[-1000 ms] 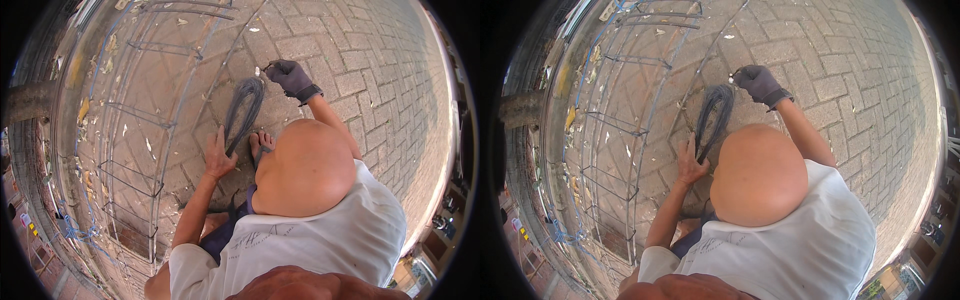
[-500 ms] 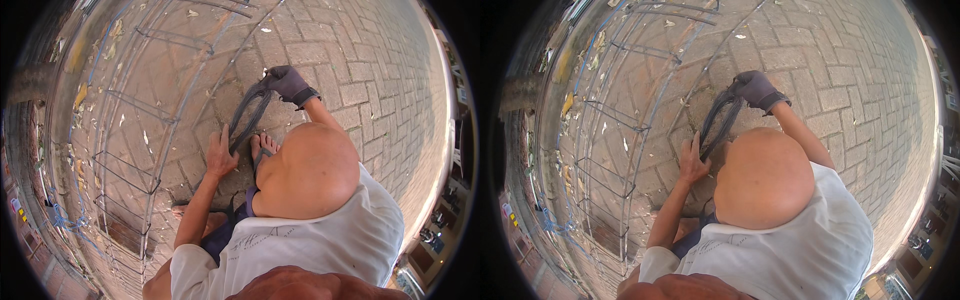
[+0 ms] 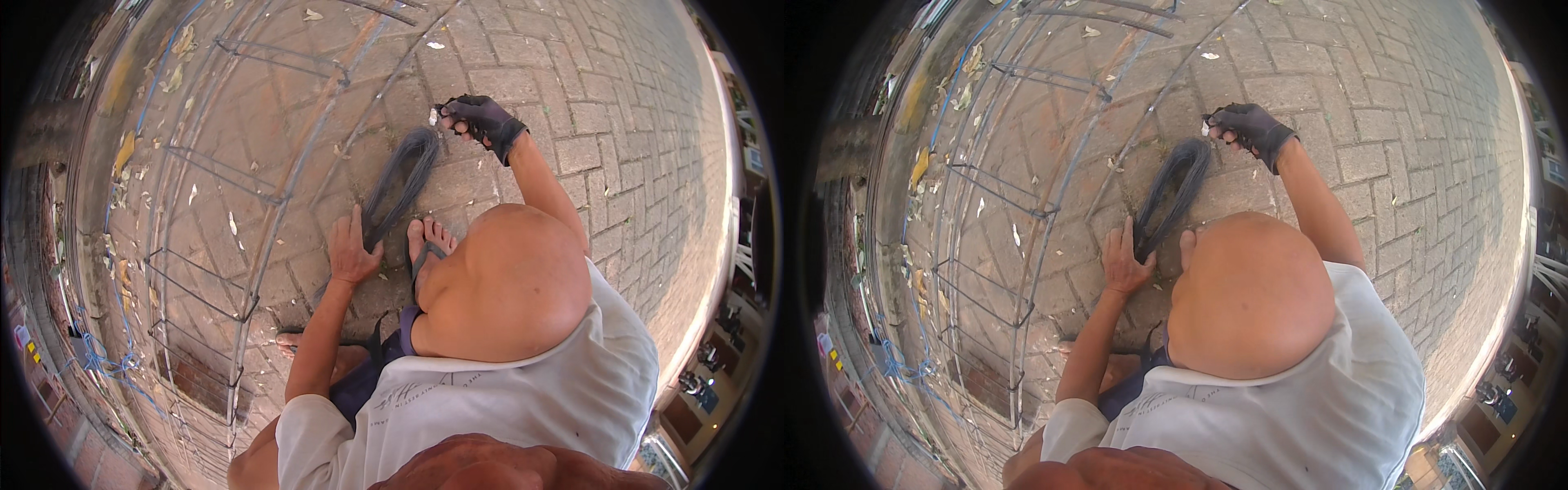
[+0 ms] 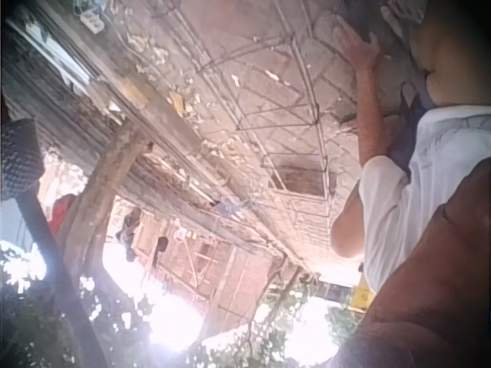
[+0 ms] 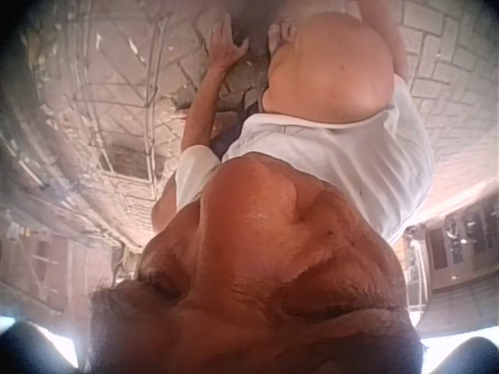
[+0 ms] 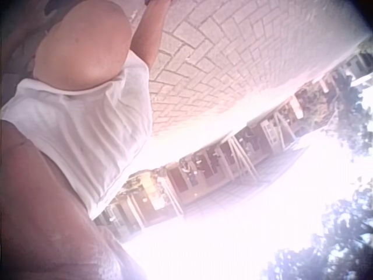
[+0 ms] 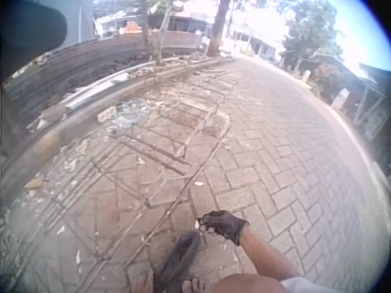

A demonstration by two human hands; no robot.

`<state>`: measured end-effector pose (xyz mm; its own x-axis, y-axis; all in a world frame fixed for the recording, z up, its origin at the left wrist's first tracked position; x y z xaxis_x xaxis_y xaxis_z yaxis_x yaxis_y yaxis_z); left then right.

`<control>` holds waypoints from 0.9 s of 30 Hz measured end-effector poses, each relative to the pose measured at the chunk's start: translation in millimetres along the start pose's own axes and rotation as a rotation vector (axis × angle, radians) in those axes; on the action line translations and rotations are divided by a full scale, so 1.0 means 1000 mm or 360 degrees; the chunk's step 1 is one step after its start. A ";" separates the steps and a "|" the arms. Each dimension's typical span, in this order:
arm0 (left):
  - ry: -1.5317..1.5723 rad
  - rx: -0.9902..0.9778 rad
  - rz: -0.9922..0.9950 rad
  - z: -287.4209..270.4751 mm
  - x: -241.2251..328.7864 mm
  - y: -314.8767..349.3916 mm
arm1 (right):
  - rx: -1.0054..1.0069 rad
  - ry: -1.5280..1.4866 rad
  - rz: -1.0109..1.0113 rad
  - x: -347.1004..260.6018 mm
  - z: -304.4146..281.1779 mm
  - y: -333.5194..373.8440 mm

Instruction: The person sits on a paved surface and uses pliers to twist wire ties around the joints of a metal frame. They repeatedly cut, wrap, and twist wires to secure the frame's structure.

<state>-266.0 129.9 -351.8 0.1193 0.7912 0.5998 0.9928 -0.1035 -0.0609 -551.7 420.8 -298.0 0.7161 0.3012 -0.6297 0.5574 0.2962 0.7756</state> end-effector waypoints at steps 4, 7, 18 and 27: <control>-0.0016 0.0004 0.0035 0.000 0.000 -0.001 | -0.0028 -0.0067 0.0004 -0.003 -0.002 0.000; -0.0033 0.0014 0.0041 -0.001 0.001 -0.002 | -0.0009 -0.0004 -0.0099 0.002 0.005 -0.004; 0.0006 0.0004 -0.0029 0.000 -0.004 0.001 | 0.1287 -0.1018 -0.1068 -0.211 -0.280 0.101; -0.0007 0.0049 0.0035 -0.002 -0.003 -0.002 | 0.1563 0.0730 -0.1361 -0.189 -0.139 0.147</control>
<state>-267.9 126.9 -352.0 0.1409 0.7915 0.5948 0.9899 -0.1023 -0.0984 -663.9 533.3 -71.0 -0.0902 0.6769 -0.7305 0.9514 -0.1584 -0.2642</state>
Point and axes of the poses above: each hand's wrist, its own y-axis away from the middle knuckle, its own z-axis out of the palm, x = y × z, the point moved 3 cm from there along -y, towards the middle knuckle, and after that the axes turned 7 degrees about z, right-handed, at the moved point
